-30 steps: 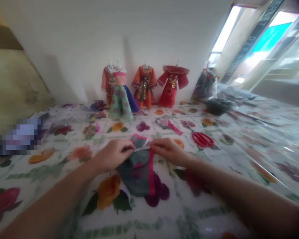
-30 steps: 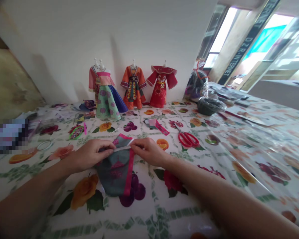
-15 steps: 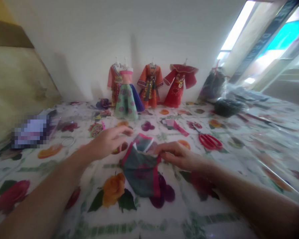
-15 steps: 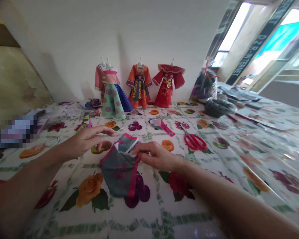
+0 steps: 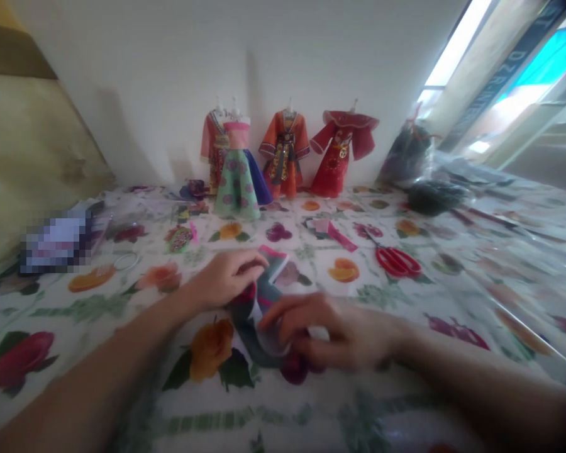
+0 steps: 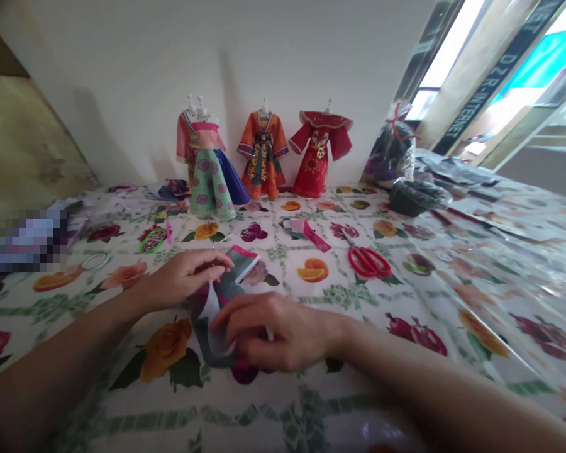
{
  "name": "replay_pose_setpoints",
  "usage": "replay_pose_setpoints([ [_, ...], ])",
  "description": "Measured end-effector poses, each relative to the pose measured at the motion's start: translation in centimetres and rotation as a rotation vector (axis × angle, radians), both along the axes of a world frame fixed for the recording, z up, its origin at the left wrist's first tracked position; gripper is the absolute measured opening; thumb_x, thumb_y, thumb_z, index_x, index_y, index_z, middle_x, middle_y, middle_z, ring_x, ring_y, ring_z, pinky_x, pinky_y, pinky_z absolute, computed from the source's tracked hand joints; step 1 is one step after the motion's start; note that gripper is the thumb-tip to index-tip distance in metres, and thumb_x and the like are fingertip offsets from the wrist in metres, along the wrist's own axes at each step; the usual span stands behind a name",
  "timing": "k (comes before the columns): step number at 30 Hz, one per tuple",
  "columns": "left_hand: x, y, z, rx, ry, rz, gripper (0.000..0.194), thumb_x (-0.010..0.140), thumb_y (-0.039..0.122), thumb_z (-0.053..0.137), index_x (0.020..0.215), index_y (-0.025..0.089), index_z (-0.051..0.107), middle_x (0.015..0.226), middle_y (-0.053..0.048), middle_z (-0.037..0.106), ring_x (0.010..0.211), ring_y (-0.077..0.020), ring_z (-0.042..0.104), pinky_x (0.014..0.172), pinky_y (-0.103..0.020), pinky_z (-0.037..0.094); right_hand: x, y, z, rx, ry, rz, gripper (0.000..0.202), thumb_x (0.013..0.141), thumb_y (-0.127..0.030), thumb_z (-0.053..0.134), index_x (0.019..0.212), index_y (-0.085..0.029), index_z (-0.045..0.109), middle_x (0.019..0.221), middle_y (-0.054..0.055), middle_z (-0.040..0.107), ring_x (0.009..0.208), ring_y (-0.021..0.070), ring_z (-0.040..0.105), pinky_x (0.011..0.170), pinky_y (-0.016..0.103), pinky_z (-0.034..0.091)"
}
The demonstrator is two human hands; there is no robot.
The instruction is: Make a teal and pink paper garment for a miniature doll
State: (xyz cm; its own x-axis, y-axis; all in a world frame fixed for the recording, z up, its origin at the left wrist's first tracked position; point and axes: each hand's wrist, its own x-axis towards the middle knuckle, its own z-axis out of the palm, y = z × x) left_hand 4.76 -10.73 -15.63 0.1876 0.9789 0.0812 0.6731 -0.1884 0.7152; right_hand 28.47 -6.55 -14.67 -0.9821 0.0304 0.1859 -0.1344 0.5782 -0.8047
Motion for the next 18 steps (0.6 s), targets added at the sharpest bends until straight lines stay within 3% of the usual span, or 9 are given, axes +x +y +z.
replay_pose_setpoints([
  [3, 0.5, -0.1, -0.4, -0.068, 0.027, 0.048, 0.024, 0.091, 0.031, 0.054, 0.106, 0.02, 0.068, 0.082, -0.001, 0.069, 0.071, -0.0174, 0.065, 0.066, -0.028, 0.047, -0.6, -1.3, -0.5, 0.109, 0.045, 0.086, 0.017, 0.092, -0.012, 0.055, 0.099, -0.01, 0.07, 0.115, 0.016, 0.069, 0.103, 0.0201, 0.067, 0.093, 0.029, 0.054],
  [5, 0.6, 0.0, -0.7, -0.044, 0.1, 0.085, 0.025, 0.088, 0.032, 0.059, 0.107, 0.019, 0.067, 0.089, -0.002, 0.07, 0.072, -0.0178, 0.063, 0.066, -0.03, 0.046, -0.6, -1.5, -0.4, 0.139, 0.07, 0.048, 0.017, 0.095, -0.017, 0.056, 0.098, -0.01, 0.071, 0.109, 0.016, 0.071, 0.099, 0.0201, 0.068, 0.089, 0.029, 0.055],
  [8, 0.7, 0.3, -1.3, 0.023, 0.25, 0.071, 0.029, 0.083, 0.035, 0.065, 0.107, 0.019, 0.065, 0.101, -0.006, 0.068, 0.079, -0.0213, 0.061, 0.071, -0.034, 0.045, -0.3, -0.9, -0.2, 0.12, 0.057, -0.111, 0.017, 0.098, -0.021, 0.056, 0.094, -0.013, 0.07, 0.097, 0.012, 0.071, 0.087, 0.0168, 0.067, 0.08, 0.027, 0.055],
  [11, 0.7, 0.6, -1.9, 0.064, 0.344, -0.012, 0.014, 0.083, 0.027, 0.059, 0.093, 0.018, 0.063, 0.095, -0.007, 0.064, 0.085, -0.0245, 0.06, 0.074, -0.036, 0.043, -0.2, 0.0, -0.7, 0.131, 0.068, -0.301, 0.024, 0.101, -0.024, 0.051, 0.087, -0.014, 0.068, 0.084, 0.008, 0.069, 0.076, 0.0147, 0.063, 0.072, 0.026, 0.051],
  [14, 0.6, 0.6, -2.2, 0.09, 0.339, -0.023, 0.009, 0.083, 0.019, 0.051, 0.081, 0.019, 0.059, 0.084, -0.005, 0.062, 0.082, -0.0233, 0.059, 0.074, -0.035, 0.041, -0.4, 0.8, -2.1, 0.136, 0.068, -0.447, 0.027, 0.1, -0.027, 0.051, 0.08, -0.015, 0.065, 0.076, 0.004, 0.064, 0.069, 0.0132, 0.056, 0.065, 0.026, 0.046],
  [18, 0.6, 0.4, -2.0, 0.112, 0.297, 0.047, 0.012, 0.083, 0.019, 0.05, 0.082, 0.018, 0.062, 0.082, -0.004, 0.066, 0.077, -0.0207, 0.06, 0.071, -0.033, 0.041, -0.7, 1.6, -3.3, 0.037, 0.016, -0.581, 0.027, 0.098, -0.035, 0.055, 0.08, -0.016, 0.063, 0.072, 0.0, 0.06, 0.066, 0.0123, 0.052, 0.06, 0.025, 0.042],
])
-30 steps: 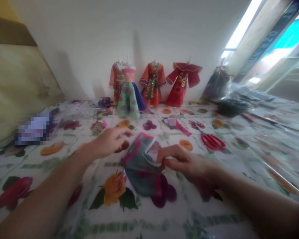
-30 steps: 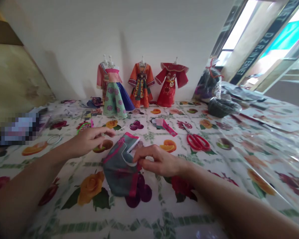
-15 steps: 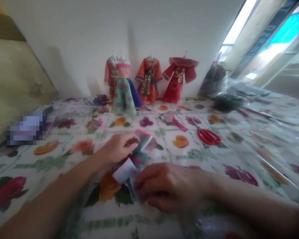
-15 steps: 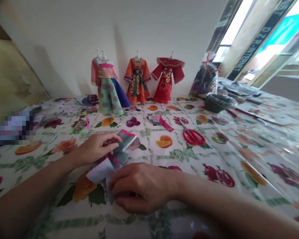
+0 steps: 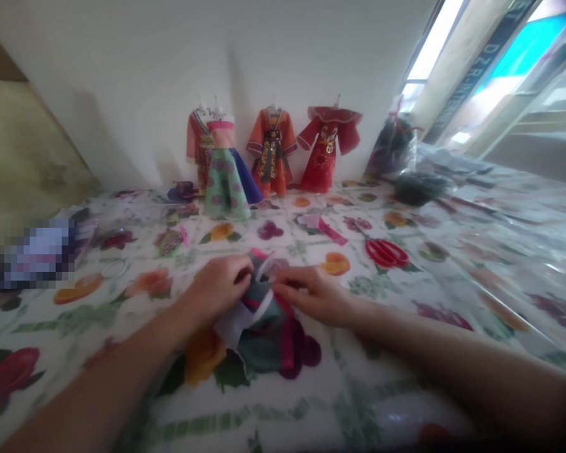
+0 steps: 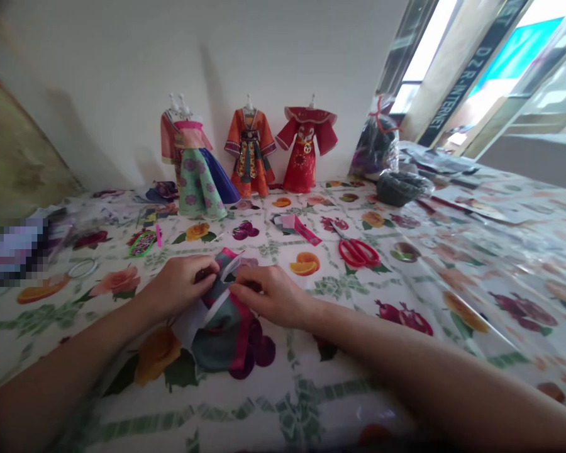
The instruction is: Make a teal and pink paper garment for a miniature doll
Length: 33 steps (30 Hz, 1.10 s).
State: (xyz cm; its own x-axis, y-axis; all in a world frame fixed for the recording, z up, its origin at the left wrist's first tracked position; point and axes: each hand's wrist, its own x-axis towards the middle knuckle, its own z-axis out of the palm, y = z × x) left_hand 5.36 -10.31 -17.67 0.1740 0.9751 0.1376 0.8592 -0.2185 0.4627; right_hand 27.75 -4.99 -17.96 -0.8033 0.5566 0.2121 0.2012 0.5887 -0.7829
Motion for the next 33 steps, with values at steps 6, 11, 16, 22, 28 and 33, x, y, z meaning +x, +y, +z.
replay_pose_setpoints([
  [6, 0.6, -0.6, 1.0, 0.067, -0.112, 0.087, 0.012, 0.086, 0.023, 0.054, 0.085, 0.019, 0.065, 0.072, 0.001, 0.067, 0.064, -0.0149, 0.058, 0.062, -0.027, 0.04, 0.0, 0.5, 0.3, -0.42, 0.186, 0.002, 0.054, 0.102, -0.058, 0.038, 0.085, -0.015, 0.066, 0.082, 0.006, 0.068, 0.074, 0.0171, 0.065, 0.07, 0.03, 0.052],
  [11, 2.4, -1.6, 1.5, 0.142, -0.219, 0.06, 0.013, 0.087, 0.02, 0.054, 0.085, 0.02, 0.067, 0.073, 0.001, 0.067, 0.066, -0.0147, 0.06, 0.063, -0.027, 0.043, -0.6, 0.5, -0.5, -0.414, 0.197, -0.082, 0.036, 0.091, -0.053, 0.063, 0.094, -0.017, 0.063, 0.081, 0.002, 0.065, 0.071, 0.0158, 0.062, 0.066, 0.029, 0.051],
  [16, 3.7, -2.5, 2.0, 0.114, -0.192, 0.043, 0.011, 0.089, 0.024, 0.055, 0.084, 0.02, 0.064, 0.07, 0.0, 0.065, 0.064, -0.0162, 0.059, 0.061, -0.029, 0.045, -0.7, 0.9, -0.7, -0.11, 0.227, -0.158, 0.019, 0.088, -0.036, 0.068, 0.086, -0.018, 0.064, 0.088, 0.002, 0.06, 0.082, 0.0161, 0.057, 0.071, 0.028, 0.047],
  [22, 3.0, -2.7, 2.8, 0.337, -0.166, -0.044, 0.037, 0.09, 0.024, 0.055, 0.127, 0.024, 0.052, 0.135, -0.011, 0.059, 0.124, -0.028, 0.056, 0.101, -0.044, 0.048, 0.0, 0.2, 0.7, -0.07, 0.198, 0.073, 0.01, 0.095, -0.026, 0.056, 0.09, -0.018, 0.059, 0.085, 0.001, 0.06, 0.078, 0.0137, 0.057, 0.073, 0.028, 0.048],
  [28, 1.7, -2.3, 3.8, -0.054, -0.25, -0.186, 0.023, 0.091, 0.03, 0.058, 0.112, 0.022, 0.063, 0.107, -0.004, 0.071, 0.097, -0.0224, 0.066, 0.084, -0.034, 0.052, 0.2, -0.2, 0.9, -0.084, 0.148, 0.13, 0.01, 0.095, -0.024, 0.055, 0.097, -0.018, 0.063, 0.089, 0.002, 0.064, 0.08, 0.0141, 0.06, 0.075, 0.028, 0.05],
  [33, 0.9, -1.8, 4.0, -0.109, -0.413, -0.075, 0.007, 0.085, 0.024, 0.061, 0.09, 0.02, 0.064, 0.085, 0.001, 0.065, 0.078, -0.016, 0.061, 0.067, -0.026, 0.046, 0.1, 0.4, 0.7, -0.199, 0.141, 0.088, 0.013, 0.094, -0.026, 0.06, 0.099, -0.017, 0.066, 0.089, 0.002, 0.067, 0.079, 0.0137, 0.061, 0.075, 0.028, 0.05],
])
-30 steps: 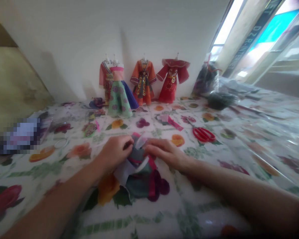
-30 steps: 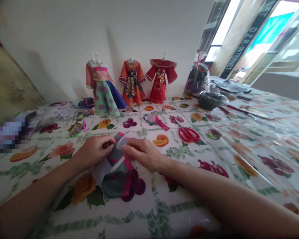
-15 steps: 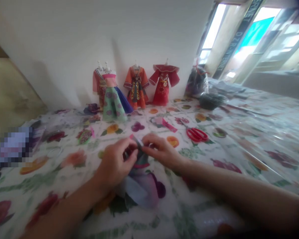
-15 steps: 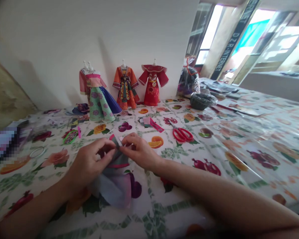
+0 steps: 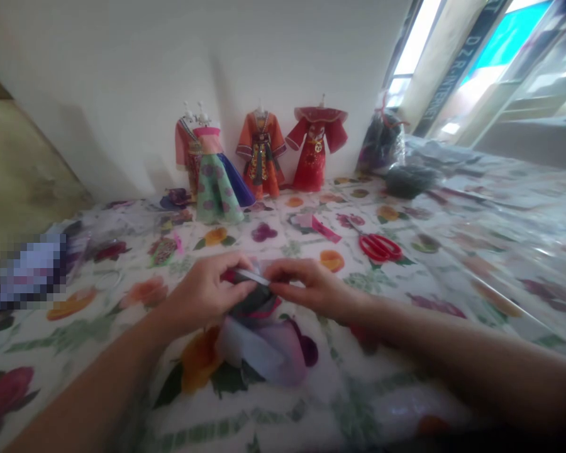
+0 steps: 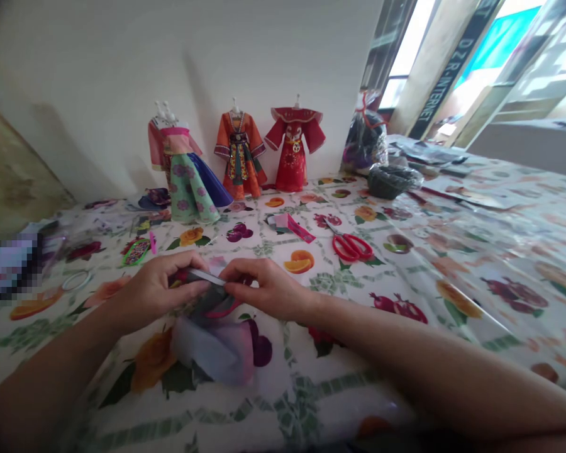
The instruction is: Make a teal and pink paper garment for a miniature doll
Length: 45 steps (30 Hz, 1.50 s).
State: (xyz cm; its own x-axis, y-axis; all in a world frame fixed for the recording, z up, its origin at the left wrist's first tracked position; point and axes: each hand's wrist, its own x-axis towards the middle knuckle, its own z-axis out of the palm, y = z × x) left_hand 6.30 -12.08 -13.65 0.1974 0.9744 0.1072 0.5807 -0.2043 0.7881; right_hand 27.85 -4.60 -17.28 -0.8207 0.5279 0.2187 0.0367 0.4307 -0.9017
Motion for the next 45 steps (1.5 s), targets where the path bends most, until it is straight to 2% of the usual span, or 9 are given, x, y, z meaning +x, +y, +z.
replay_pose_setpoints([
  [6, -0.7, -0.3, 0.0, -0.044, -0.079, 0.034, 0.01, 0.087, 0.027, 0.06, 0.096, 0.023, 0.059, 0.074, 0.005, 0.055, 0.063, -0.0119, 0.051, 0.057, -0.023, 0.04, 0.1, 0.3, 0.3, -0.205, 0.004, 0.074, 0.011, 0.087, -0.025, 0.065, 0.092, -0.016, 0.063, 0.086, 0.002, 0.065, 0.079, 0.0142, 0.06, 0.075, 0.029, 0.05],
  [11, -0.5, -0.5, 0.2, -0.021, -0.056, 0.003, 0.01, 0.086, 0.026, 0.058, 0.096, 0.024, 0.059, 0.081, 0.003, 0.059, 0.067, -0.0133, 0.052, 0.058, -0.023, 0.041, 0.3, 0.2, 1.1, -0.356, 0.031, 0.04, 0.009, 0.082, -0.018, 0.06, 0.091, -0.017, 0.061, 0.085, 0.0, 0.061, 0.079, 0.0138, 0.059, 0.073, 0.028, 0.049],
  [15, 0.1, -0.3, -0.1, -0.045, -0.028, 0.014, 0.011, 0.087, 0.032, 0.061, 0.093, 0.023, 0.062, 0.083, 0.002, 0.061, 0.072, -0.015, 0.056, 0.06, -0.023, 0.044, 0.4, 0.1, 1.4, -0.385, 0.034, 0.046, 0.014, 0.081, -0.017, 0.055, 0.093, -0.016, 0.062, 0.085, 0.0, 0.06, 0.076, 0.0131, 0.058, 0.07, 0.026, 0.048],
  [20, 0.8, -0.3, -0.5, -0.184, -0.135, 0.011, 0.022, 0.091, 0.042, 0.061, 0.09, 0.02, 0.061, 0.075, 0.002, 0.059, 0.058, -0.0119, 0.055, 0.05, -0.021, 0.042, 0.5, -0.2, 1.9, -0.271, -0.036, -0.009, 0.014, 0.088, -0.024, 0.053, 0.091, -0.018, 0.066, 0.089, 0.002, 0.063, 0.085, 0.0171, 0.059, 0.077, 0.029, 0.047],
  [23, 0.9, -0.4, -0.5, -0.154, -0.101, 0.012, 0.021, 0.091, 0.041, 0.061, 0.088, 0.02, 0.061, 0.07, 0.003, 0.057, 0.055, -0.0107, 0.051, 0.047, -0.02, 0.039, 0.4, -0.5, 2.2, -0.192, -0.082, -0.076, 0.022, 0.092, -0.037, 0.056, 0.082, -0.019, 0.065, 0.087, 0.002, 0.062, 0.089, 0.019, 0.057, 0.081, 0.03, 0.046],
  [27, 1.0, -0.4, -0.5, -0.089, -0.047, 0.014, 0.02, 0.089, 0.038, 0.061, 0.083, 0.019, 0.06, 0.07, 0.002, 0.056, 0.059, -0.0116, 0.051, 0.049, -0.02, 0.039, 0.2, -0.8, 1.9, -0.202, -0.031, -0.091, 0.028, 0.094, -0.038, 0.052, 0.075, -0.02, 0.061, 0.082, 0.001, 0.058, 0.083, 0.0174, 0.054, 0.076, 0.029, 0.046],
  [30, 1.1, -0.4, -0.6, -0.083, -0.055, 0.017, 0.017, 0.087, 0.036, 0.061, 0.083, 0.019, 0.06, 0.071, 0.002, 0.056, 0.06, -0.0117, 0.049, 0.05, -0.021, 0.037, -0.1, -0.7, 1.1, -0.217, -0.027, -0.067, 0.028, 0.091, -0.043, 0.059, 0.077, -0.019, 0.061, 0.077, 0.0, 0.055, 0.074, 0.0148, 0.05, 0.065, 0.026, 0.043],
  [40, 0.1, -0.1, -1.0, -0.184, -0.259, 0.05, 0.019, 0.089, 0.035, 0.062, 0.079, 0.02, 0.056, 0.063, 0.006, 0.047, 0.054, -0.0087, 0.042, 0.047, -0.02, 0.032, -0.4, -0.2, 0.2, -0.173, 0.022, -0.064, 0.02, 0.089, -0.032, 0.06, 0.077, -0.016, 0.061, 0.069, -0.002, 0.052, 0.064, 0.011, 0.046, 0.058, 0.024, 0.037],
  [45, -0.4, 0.0, -1.1, -0.22, -0.318, 0.087, 0.018, 0.087, 0.034, 0.064, 0.08, 0.02, 0.055, 0.061, 0.007, 0.046, 0.051, -0.0081, 0.042, 0.046, -0.019, 0.032, -0.3, 0.0, -0.1, -0.21, 0.027, -0.06, 0.012, 0.086, -0.027, 0.06, 0.086, -0.017, 0.067, 0.077, 0.001, 0.061, 0.07, 0.014, 0.055, 0.065, 0.027, 0.044],
])
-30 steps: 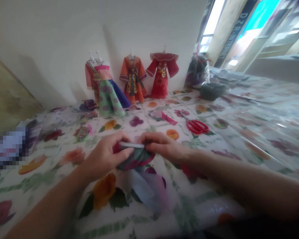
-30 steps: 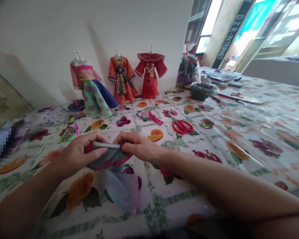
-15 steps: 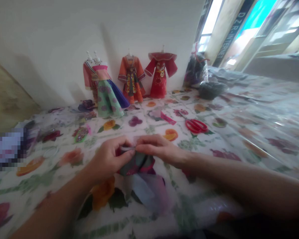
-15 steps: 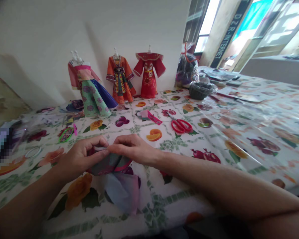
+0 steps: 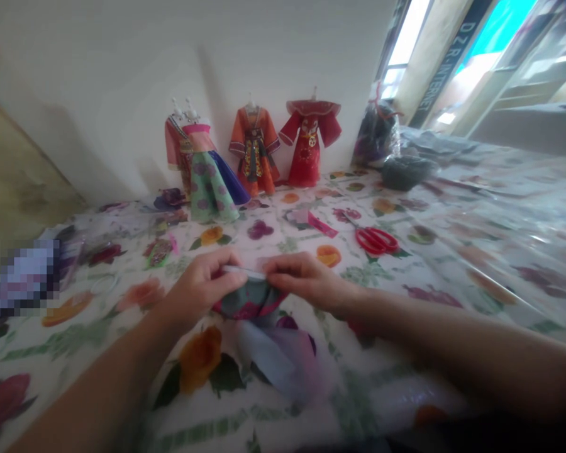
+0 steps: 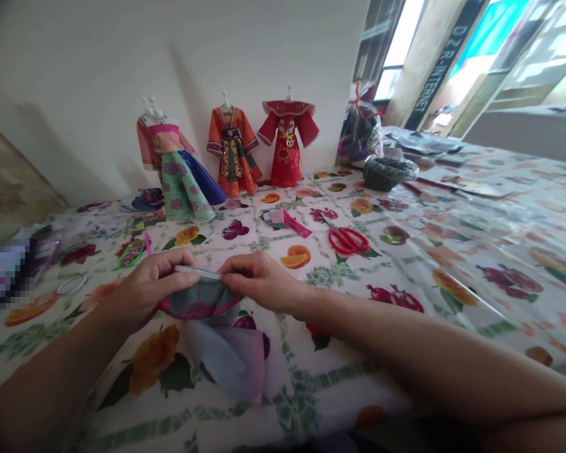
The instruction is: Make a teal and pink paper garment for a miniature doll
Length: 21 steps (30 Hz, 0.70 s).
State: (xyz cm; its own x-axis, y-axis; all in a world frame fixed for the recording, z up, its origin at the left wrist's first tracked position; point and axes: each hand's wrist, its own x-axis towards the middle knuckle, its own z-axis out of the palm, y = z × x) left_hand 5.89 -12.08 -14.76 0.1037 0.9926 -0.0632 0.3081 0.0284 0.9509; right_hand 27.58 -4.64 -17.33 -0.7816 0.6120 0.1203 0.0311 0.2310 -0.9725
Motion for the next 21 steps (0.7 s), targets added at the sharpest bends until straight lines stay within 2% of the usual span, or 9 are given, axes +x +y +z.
replay_pose_setpoints([
  [4, -0.3, 0.2, 0.2, 0.021, 0.04, 0.02, 0.018, 0.087, 0.035, 0.063, 0.08, 0.02, 0.055, 0.063, 0.006, 0.049, 0.052, -0.0092, 0.045, 0.046, -0.02, 0.034, 0.3, -0.1, 0.3, -0.007, -0.012, -0.056, 0.018, 0.085, -0.02, 0.057, 0.096, -0.019, 0.071, 0.091, 0.003, 0.068, 0.084, 0.017, 0.06, 0.078, 0.03, 0.048],
  [6, -0.4, 0.3, 0.3, 0.038, 0.079, 0.01, 0.017, 0.087, 0.035, 0.062, 0.081, 0.02, 0.056, 0.065, 0.005, 0.05, 0.054, -0.0097, 0.047, 0.047, -0.02, 0.035, 0.3, -0.2, 0.5, -0.02, -0.016, -0.053, 0.017, 0.088, -0.023, 0.058, 0.096, -0.019, 0.072, 0.092, 0.002, 0.068, 0.086, 0.0163, 0.06, 0.079, 0.029, 0.047],
  [10, -0.6, 0.4, 0.5, 0.051, 0.152, -0.099, 0.01, 0.087, 0.03, 0.061, 0.089, 0.02, 0.061, 0.071, 0.005, 0.054, 0.059, -0.0102, 0.05, 0.051, -0.02, 0.037, 0.0, -0.3, 0.3, -0.046, -0.001, 0.04, 0.023, 0.091, -0.039, 0.064, 0.088, -0.016, 0.067, 0.081, 0.001, 0.061, 0.073, 0.0136, 0.055, 0.067, 0.026, 0.045],
  [14, -0.2, 0.2, 0.8, 0.113, 0.262, -0.172, 0.014, 0.087, 0.029, 0.063, 0.097, 0.021, 0.067, 0.08, 0.003, 0.061, 0.068, -0.0122, 0.055, 0.057, -0.022, 0.041, -0.2, -0.3, -0.2, 0.045, 0.0, 0.035, 0.02, 0.092, -0.034, 0.061, 0.083, -0.017, 0.063, 0.074, -0.001, 0.054, 0.067, 0.0115, 0.049, 0.06, 0.024, 0.041],
  [18, 0.6, 0.0, 0.9, 0.16, 0.324, -0.177, 0.012, 0.087, 0.026, 0.061, 0.084, 0.018, 0.07, 0.077, 0.002, 0.064, 0.073, -0.0134, 0.056, 0.065, -0.023, 0.043, -0.2, -0.6, -0.1, 0.155, 0.025, 0.044, 0.018, 0.092, -0.03, 0.059, 0.079, -0.017, 0.06, 0.073, -0.002, 0.053, 0.066, 0.011, 0.046, 0.059, 0.024, 0.039],
  [21, 0.6, 0.0, 0.8, 0.161, 0.319, -0.203, 0.011, 0.086, 0.021, 0.061, 0.083, 0.018, 0.071, 0.076, 0.002, 0.065, 0.073, -0.0128, 0.057, 0.066, -0.023, 0.043, -0.1, -0.7, 0.4, 0.201, 0.009, 0.073, 0.016, 0.092, -0.027, 0.057, 0.081, -0.017, 0.06, 0.074, -0.001, 0.055, 0.068, 0.011, 0.048, 0.061, 0.024, 0.04],
])
